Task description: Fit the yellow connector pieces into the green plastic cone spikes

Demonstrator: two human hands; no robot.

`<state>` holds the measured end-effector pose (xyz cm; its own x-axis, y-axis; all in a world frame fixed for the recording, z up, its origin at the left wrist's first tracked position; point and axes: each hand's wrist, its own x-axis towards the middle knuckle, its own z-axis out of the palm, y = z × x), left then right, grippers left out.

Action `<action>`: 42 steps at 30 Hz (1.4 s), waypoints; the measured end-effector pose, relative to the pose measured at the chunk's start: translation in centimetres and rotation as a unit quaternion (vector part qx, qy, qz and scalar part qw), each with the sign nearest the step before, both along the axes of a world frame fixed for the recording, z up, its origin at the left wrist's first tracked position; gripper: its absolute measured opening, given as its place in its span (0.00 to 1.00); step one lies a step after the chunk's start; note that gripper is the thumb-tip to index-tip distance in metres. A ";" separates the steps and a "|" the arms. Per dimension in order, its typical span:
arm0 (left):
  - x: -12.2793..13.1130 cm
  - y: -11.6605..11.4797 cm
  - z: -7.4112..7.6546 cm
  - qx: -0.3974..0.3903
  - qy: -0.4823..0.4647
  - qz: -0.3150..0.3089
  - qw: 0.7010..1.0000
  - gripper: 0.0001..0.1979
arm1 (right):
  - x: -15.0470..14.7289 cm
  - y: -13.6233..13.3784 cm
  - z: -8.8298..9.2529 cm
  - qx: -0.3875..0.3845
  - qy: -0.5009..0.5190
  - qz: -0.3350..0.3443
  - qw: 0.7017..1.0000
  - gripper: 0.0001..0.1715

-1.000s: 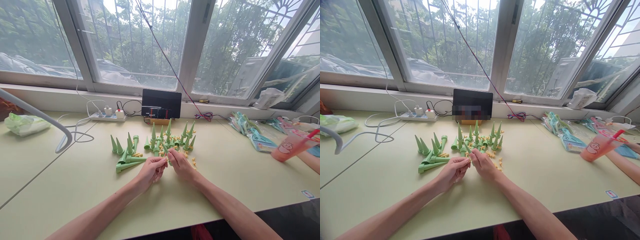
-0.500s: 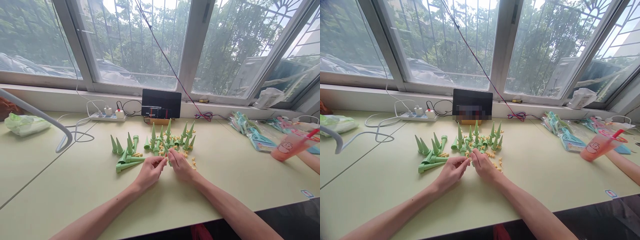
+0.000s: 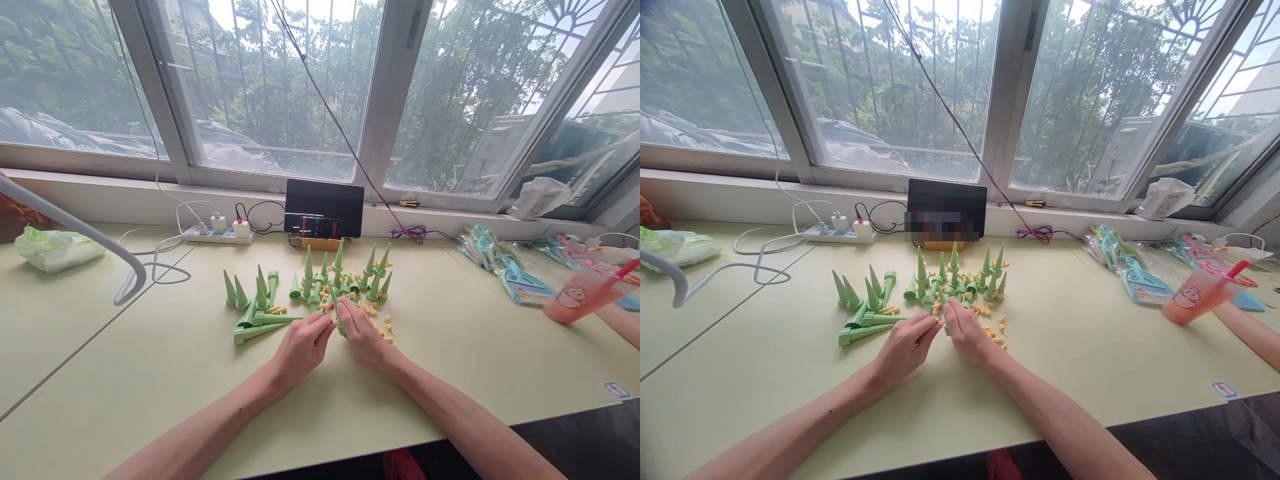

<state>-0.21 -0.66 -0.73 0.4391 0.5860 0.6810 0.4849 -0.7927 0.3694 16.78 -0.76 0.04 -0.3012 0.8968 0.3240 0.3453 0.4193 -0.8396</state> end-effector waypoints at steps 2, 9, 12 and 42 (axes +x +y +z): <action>0.0 0.0 -0.1 -0.004 -0.001 0.004 1.000 0.17 | 0.0 -0.1 0.1 -0.015 0.007 0.008 1.000 0.18; 0.1 -0.3 0.1 -0.029 -0.008 0.008 1.000 0.18 | 0.0 0.0 -0.1 -0.004 0.004 0.002 1.000 0.17; 0.1 -0.3 0.2 -0.039 -0.015 0.006 0.999 0.18 | 0.0 0.0 -0.2 0.003 -0.005 -0.001 1.000 0.17; 0.0 0.1 2.4 -0.636 -0.263 -0.128 0.714 0.21 | 0.3 -0.1 -0.1 0.035 -0.048 0.005 0.998 0.24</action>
